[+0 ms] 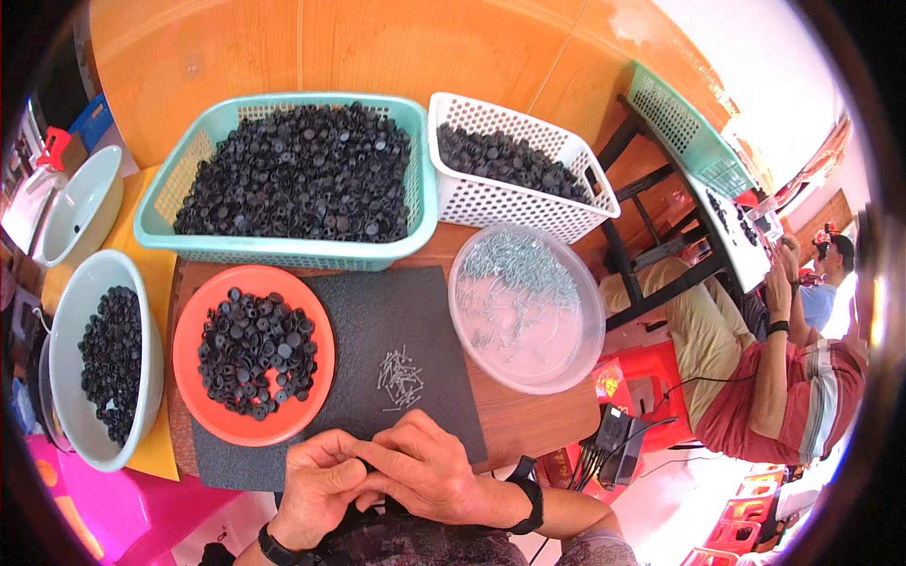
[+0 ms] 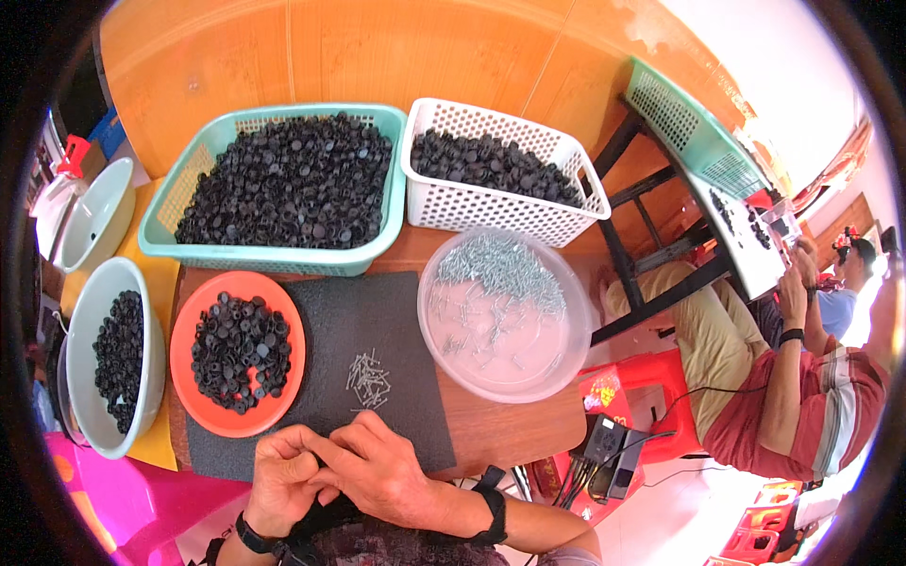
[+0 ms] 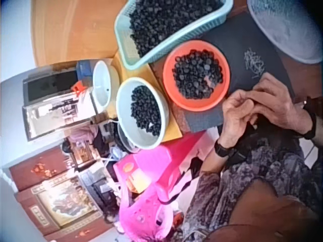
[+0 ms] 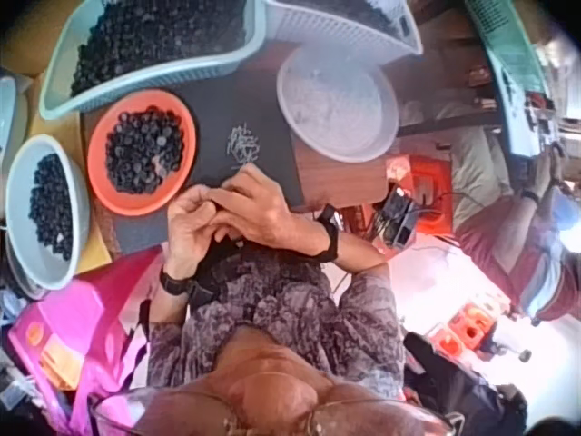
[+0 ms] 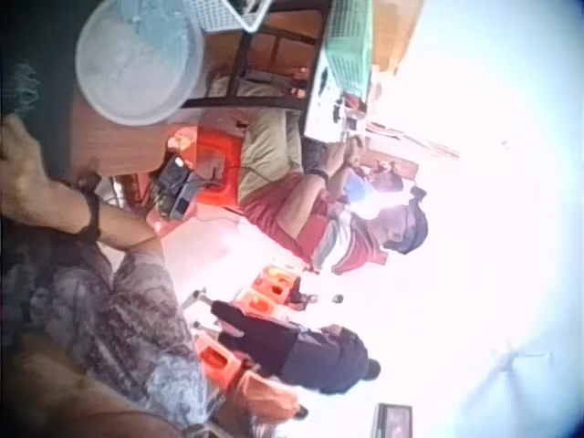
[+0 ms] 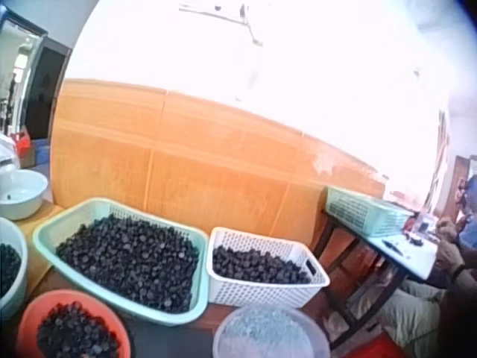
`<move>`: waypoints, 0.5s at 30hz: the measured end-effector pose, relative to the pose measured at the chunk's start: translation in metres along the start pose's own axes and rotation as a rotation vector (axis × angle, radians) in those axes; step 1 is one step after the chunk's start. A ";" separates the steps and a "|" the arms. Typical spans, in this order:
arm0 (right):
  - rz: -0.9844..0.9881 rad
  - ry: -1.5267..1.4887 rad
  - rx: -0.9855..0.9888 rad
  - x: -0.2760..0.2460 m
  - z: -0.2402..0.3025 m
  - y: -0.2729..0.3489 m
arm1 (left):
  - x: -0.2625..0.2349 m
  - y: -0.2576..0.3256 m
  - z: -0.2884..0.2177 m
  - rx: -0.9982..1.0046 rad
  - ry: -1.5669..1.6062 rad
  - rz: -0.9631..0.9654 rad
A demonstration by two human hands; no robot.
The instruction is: The person picks up a black plastic component and a screw, inserts the screw into the component, and then places the assembled piece onto the table, repeating the process.
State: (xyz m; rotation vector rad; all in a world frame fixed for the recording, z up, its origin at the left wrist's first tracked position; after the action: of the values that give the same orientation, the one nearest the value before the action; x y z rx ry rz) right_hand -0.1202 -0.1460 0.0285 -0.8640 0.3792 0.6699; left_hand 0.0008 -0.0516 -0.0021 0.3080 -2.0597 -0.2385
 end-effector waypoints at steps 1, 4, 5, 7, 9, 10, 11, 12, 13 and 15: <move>-0.002 0.016 -0.020 -0.005 -0.001 -0.004 | 0.003 0.000 0.002 -0.036 0.011 -0.004; 0.003 0.091 -0.067 -0.025 -0.008 -0.016 | 0.008 0.004 0.001 0.083 -0.041 0.035; 0.074 0.208 -0.063 -0.038 -0.015 -0.020 | 0.008 0.007 -0.002 0.153 -0.226 0.014; 0.135 0.395 0.044 -0.063 -0.031 -0.032 | 0.003 0.017 -0.014 0.320 -0.435 -0.053; -0.049 0.341 0.238 -0.093 -0.065 -0.057 | -0.004 0.027 -0.030 0.434 -0.557 -0.154; -0.113 0.154 0.327 -0.109 -0.083 -0.070 | -0.009 0.031 -0.039 0.470 -0.604 -0.233; -0.122 0.213 0.299 -0.124 -0.101 -0.088 | -0.013 0.033 -0.048 0.524 -0.657 -0.302; -0.143 0.297 0.281 -0.140 -0.118 -0.104 | -0.017 0.035 -0.057 0.565 -0.688 -0.332; -0.178 0.352 0.350 -0.155 -0.137 -0.119 | -0.020 0.036 -0.064 0.624 -0.718 -0.357; -0.180 0.447 0.339 -0.179 -0.169 -0.149 | -0.026 0.034 -0.077 0.685 -0.797 -0.435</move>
State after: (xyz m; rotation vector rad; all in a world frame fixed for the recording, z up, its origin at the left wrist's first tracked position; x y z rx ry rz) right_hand -0.1579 -0.4191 0.1118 -0.7066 0.7822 0.2284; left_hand 0.0765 -0.0139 0.0236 1.2492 -2.7967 0.1298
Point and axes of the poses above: each hand's wrist, its own y-axis away from the middle knuckle, its own x-axis out of the palm, z = x × y, the point moved 2 cm from there along -y, towards the middle knuckle, and after that the axes turned 6 degrees about y, right-handed, at the moved point
